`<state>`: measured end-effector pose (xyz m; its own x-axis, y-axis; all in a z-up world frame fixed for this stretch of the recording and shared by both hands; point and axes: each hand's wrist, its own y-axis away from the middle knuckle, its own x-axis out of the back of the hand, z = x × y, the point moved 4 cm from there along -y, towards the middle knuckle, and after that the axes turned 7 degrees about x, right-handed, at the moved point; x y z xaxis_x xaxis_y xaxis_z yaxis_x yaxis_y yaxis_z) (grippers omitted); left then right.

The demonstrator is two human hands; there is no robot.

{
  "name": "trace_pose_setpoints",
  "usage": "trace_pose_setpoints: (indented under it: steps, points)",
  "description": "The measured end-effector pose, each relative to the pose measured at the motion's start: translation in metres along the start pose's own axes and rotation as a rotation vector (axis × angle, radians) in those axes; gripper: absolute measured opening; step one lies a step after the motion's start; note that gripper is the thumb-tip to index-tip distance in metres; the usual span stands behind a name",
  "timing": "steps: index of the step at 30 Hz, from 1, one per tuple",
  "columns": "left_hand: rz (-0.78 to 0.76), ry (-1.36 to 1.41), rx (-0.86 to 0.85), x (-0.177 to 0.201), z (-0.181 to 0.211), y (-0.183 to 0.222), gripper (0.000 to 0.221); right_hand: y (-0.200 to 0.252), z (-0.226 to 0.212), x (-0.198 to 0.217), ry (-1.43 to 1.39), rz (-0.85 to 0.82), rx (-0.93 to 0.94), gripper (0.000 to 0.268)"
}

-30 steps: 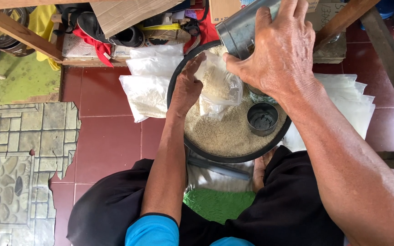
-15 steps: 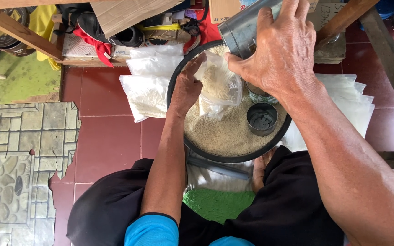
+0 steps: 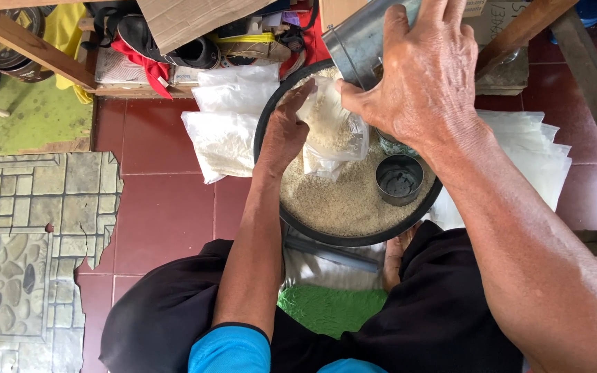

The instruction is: Filling small plastic bags with rice from a large basin using a metal scoop

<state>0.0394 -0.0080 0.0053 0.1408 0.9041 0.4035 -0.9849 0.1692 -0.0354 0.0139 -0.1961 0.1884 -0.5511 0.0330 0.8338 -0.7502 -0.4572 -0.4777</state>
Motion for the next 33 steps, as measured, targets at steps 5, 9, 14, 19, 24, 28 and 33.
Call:
trace_pose_setpoints:
  steps: [5, 9, 14, 19, 24, 28, 33]
  points:
    - [0.011, -0.049, 0.000, -0.002, 0.001, 0.000, 0.086, 0.004, 0.003, -0.005, 0.027, -0.024, 0.007, 0.099]
    - [-0.001, 0.044, -0.018, 0.000, -0.004, -0.001, 0.088, 0.001, -0.002, 0.006, 0.075, -0.012, 0.027, 0.098]
    - [0.022, -0.061, -0.036, -0.001, -0.004, -0.001, 0.088, -0.002, -0.005, 0.008, 0.050, 0.009, 0.023, 0.092]
    - [0.009, 0.010, -0.009, -0.005, -0.007, 0.001, 0.088, -0.001, -0.003, 0.005, 0.064, -0.020, -0.001, 0.095]
    - [0.018, -0.004, 0.023, -0.002, -0.005, 0.000, 0.088, 0.000, 0.001, 0.009, 0.044, -0.017, -0.017, 0.097]
    - [0.040, -0.016, 0.011, -0.004, -0.013, -0.003, 0.087, -0.001, -0.002, 0.014, 0.056, -0.026, 0.011, 0.098]
    - [0.034, -0.013, 0.017, -0.006, -0.019, -0.006, 0.088, -0.001, -0.006, 0.012, 0.045, -0.037, 0.040, 0.098]
